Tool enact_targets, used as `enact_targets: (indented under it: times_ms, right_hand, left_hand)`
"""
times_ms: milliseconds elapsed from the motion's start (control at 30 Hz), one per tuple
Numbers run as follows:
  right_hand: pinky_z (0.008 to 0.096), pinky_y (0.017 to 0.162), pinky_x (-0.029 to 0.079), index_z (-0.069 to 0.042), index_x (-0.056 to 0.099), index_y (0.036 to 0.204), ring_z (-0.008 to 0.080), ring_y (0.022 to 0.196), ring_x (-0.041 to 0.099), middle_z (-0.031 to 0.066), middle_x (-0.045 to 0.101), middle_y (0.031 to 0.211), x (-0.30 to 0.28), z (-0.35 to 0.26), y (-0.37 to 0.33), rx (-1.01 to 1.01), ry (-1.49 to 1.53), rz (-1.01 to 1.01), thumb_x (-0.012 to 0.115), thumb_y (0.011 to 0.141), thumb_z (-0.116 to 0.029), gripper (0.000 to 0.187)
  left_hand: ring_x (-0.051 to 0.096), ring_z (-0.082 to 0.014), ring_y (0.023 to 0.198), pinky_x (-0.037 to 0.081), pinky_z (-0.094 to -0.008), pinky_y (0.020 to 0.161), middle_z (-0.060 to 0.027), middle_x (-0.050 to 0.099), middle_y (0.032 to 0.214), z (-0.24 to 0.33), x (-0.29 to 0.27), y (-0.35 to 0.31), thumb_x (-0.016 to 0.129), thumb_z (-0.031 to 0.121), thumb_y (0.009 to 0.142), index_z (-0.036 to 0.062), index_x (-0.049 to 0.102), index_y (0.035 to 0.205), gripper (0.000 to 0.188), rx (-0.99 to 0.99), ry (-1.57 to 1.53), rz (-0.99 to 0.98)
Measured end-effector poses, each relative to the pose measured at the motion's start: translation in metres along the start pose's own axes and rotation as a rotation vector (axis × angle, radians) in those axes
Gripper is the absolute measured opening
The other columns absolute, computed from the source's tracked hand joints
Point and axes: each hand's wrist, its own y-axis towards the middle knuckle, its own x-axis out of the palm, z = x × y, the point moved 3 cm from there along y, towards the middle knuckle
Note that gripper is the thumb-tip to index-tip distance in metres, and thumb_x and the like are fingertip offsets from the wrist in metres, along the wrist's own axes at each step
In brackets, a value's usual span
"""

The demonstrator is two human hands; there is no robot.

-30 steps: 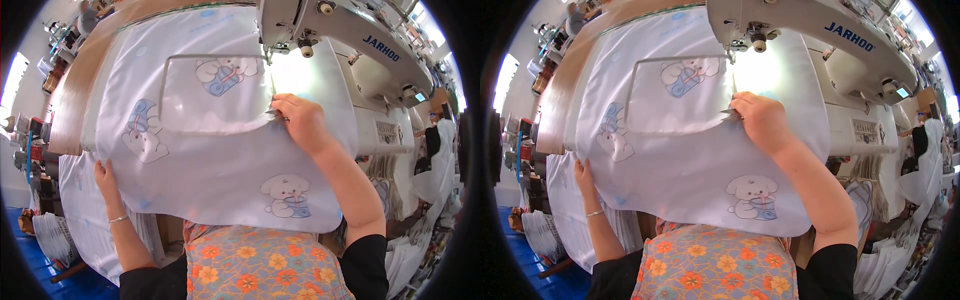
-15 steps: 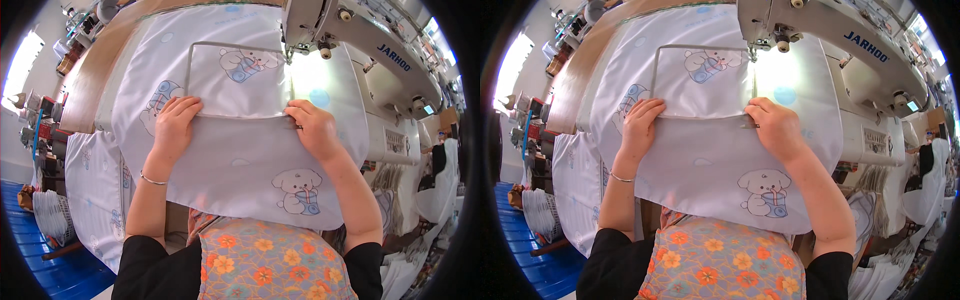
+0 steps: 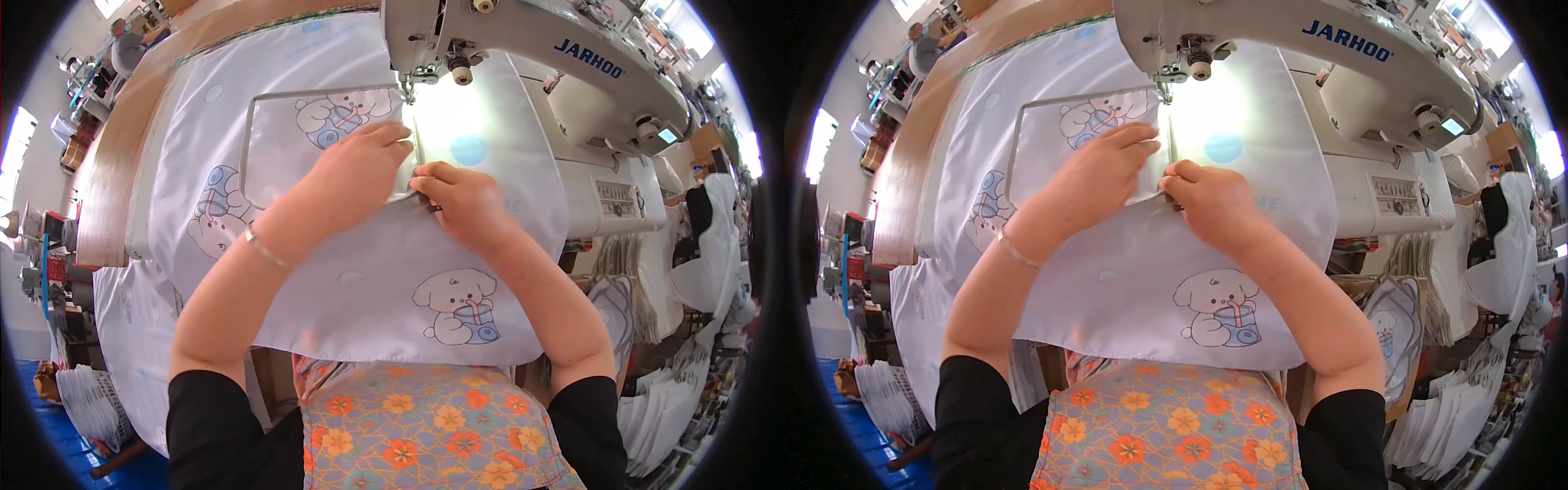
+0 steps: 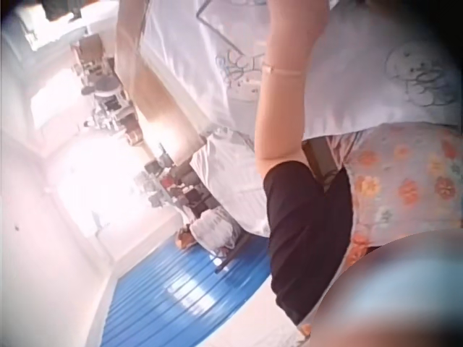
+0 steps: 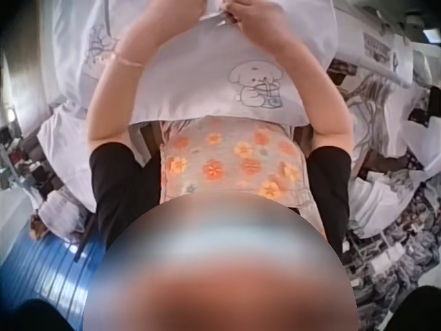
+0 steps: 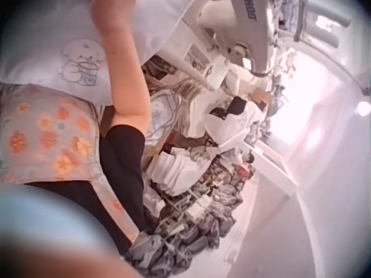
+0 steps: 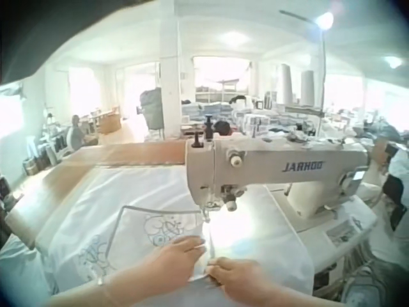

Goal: Sewing pockets onto a larger piece of printed fabric using an industrial sewing machine.

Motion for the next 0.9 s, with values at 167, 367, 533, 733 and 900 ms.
enact_targets:
  times_ms: [167, 367, 533, 733, 900]
  right_hand:
    - [0.035, 0.07, 0.057, -0.008, 0.071, 0.104, 0.0264, 0.086, 0.069, 0.0044, 0.069, 0.111, 0.002, 0.004, -0.004, -0.007, 0.034, 0.006, 0.069, 0.07, 0.005, 0.036]
    - [0.0314, 0.071, 0.054, -0.007, 0.071, 0.107, 0.0231, 0.084, 0.068, 0.01, 0.068, 0.107, -0.035, -0.002, -0.036, 0.377, 0.333, 0.021, 0.063, 0.074, 0.012, 0.038]
    - [0.0272, 0.064, 0.049, -0.003, 0.068, 0.109, 0.0132, 0.077, 0.06, 0.0043, 0.068, 0.103, -0.079, 0.041, -0.184, 0.834, 0.009, 0.493, 0.069, 0.086, -0.001, 0.023]
    - [0.0276, 0.076, 0.051, 0.003, 0.065, 0.11, 0.0116, 0.083, 0.063, 0.0047, 0.071, 0.098, -0.071, 0.037, -0.26, 1.471, 0.68, 0.071, 0.076, 0.081, -0.005, 0.031]
    - [0.0271, 0.079, 0.052, 0.003, 0.067, 0.106, 0.0119, 0.085, 0.065, 0.0052, 0.072, 0.097, -0.068, 0.038, -0.252, 1.415, 0.785, 0.145, 0.074, 0.082, -0.002, 0.025]
  left_hand:
    - [0.05, -0.0325, 0.129, 0.043, -0.0429, 0.106, -0.0166, 0.054, 0.136, -0.019, 0.035, -0.003, 0.059, 0.012, 0.09, 0.0019, 0.061, 0.124, 0.036, 0.077, -0.078, -0.01]
    - [0.044, -0.0348, 0.135, 0.034, -0.0483, 0.113, -0.0182, 0.05, 0.142, -0.015, 0.031, -0.005, 0.063, 0.016, 0.089, 0.0054, 0.057, 0.134, 0.046, 0.177, -0.012, -0.08]
    - [0.046, -0.0274, 0.133, 0.036, -0.047, 0.111, -0.0139, 0.056, 0.136, -0.012, 0.031, -0.005, 0.064, 0.022, 0.089, 0.0043, 0.061, 0.127, 0.043, 0.22, 0.038, -0.018]
    - [0.054, -0.0264, 0.124, 0.042, -0.0429, 0.107, -0.0122, 0.061, 0.129, -0.008, 0.028, -0.004, 0.063, 0.018, 0.089, 0.0028, 0.063, 0.12, 0.035, 0.27, 0.072, 0.016]
    - [0.057, -0.0306, 0.122, 0.045, -0.0436, 0.102, -0.0122, 0.059, 0.133, -0.01, 0.032, -0.002, 0.064, 0.01, 0.084, 0.0046, 0.062, 0.12, 0.037, 0.241, 0.013, -0.008]
